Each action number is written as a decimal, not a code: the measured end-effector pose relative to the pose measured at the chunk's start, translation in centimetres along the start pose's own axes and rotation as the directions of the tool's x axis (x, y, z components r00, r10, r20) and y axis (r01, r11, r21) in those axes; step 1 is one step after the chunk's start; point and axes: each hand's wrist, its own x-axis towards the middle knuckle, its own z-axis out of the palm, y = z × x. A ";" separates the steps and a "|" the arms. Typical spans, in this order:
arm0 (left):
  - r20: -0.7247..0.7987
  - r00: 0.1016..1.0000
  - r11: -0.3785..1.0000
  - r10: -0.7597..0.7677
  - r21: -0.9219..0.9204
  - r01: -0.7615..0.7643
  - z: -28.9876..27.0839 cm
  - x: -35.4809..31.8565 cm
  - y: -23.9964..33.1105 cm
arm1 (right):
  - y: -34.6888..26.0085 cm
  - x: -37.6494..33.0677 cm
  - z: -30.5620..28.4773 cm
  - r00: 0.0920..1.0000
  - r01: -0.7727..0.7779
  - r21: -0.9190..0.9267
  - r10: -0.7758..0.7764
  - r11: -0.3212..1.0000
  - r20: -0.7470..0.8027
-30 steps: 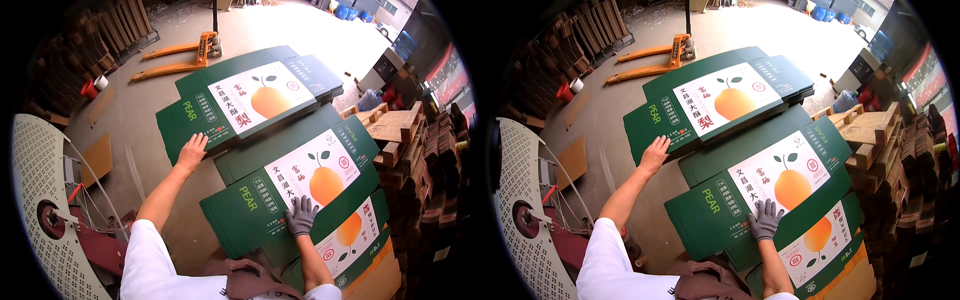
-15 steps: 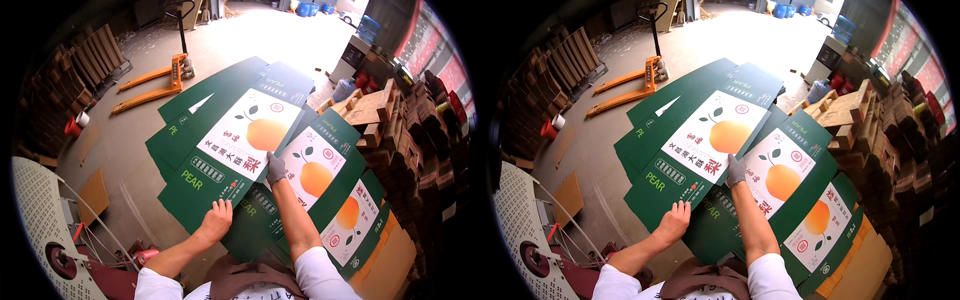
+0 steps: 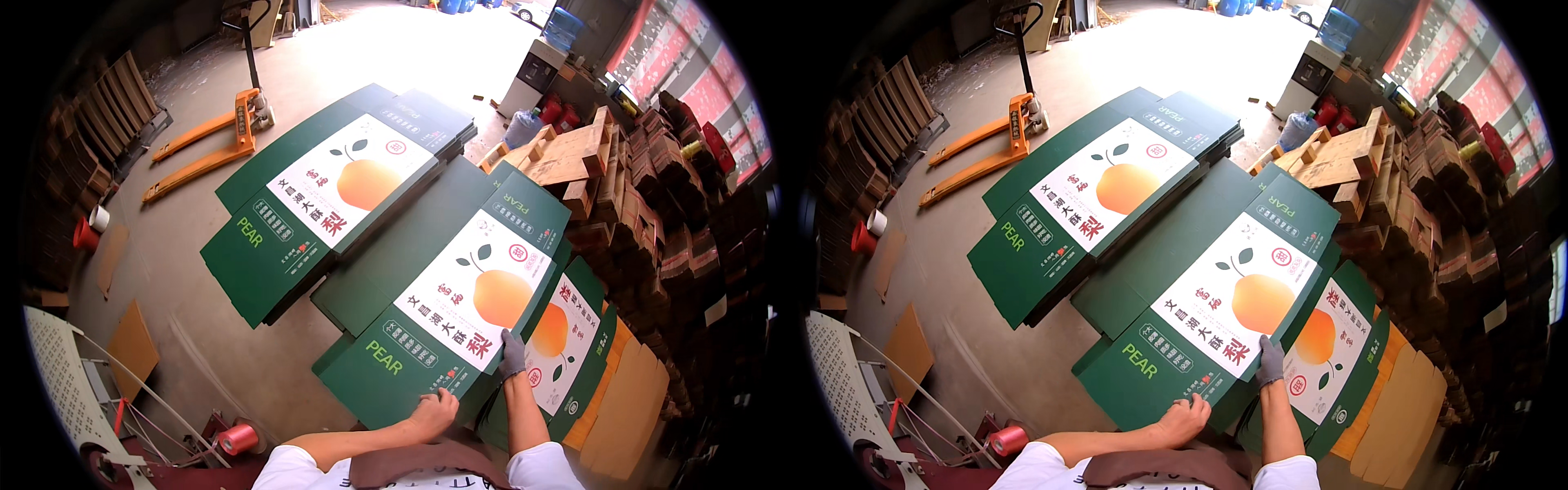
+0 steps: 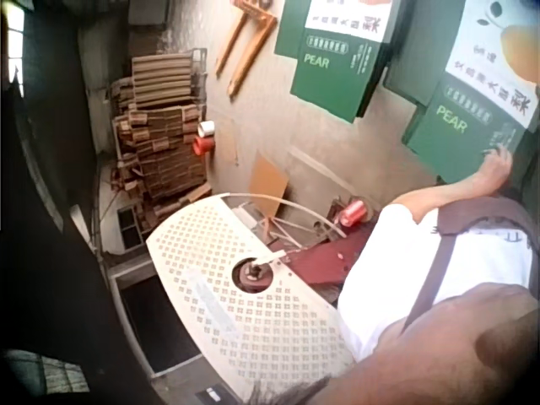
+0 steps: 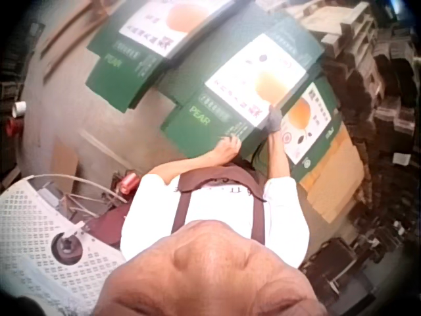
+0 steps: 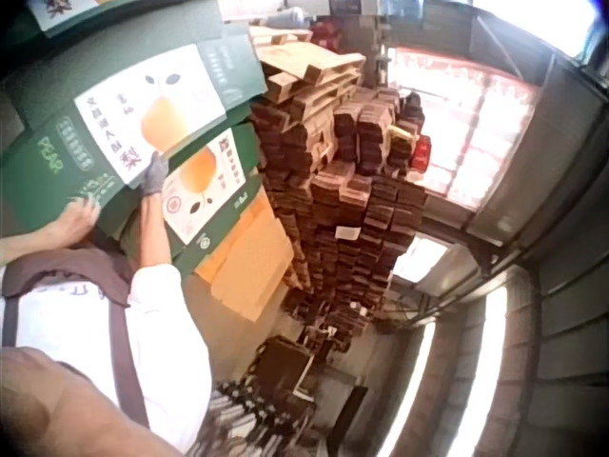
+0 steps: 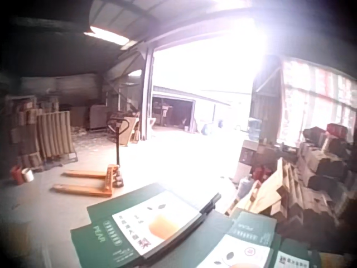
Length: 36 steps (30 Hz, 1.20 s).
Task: The person repeatedly picks up flat green cardboard boxes printed with pear graphics and stacks them on a growing pile. The person handles the boxes one at a time, aligning and placing them in a warehouse environment.
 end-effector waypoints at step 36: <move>0.131 0.583 0.578 0.802 -0.421 -0.699 5.0 32.6 49.2 | 1.6 -19.3 -83.0 0.319 -0.626 -0.427 -0.285 0.653 -0.904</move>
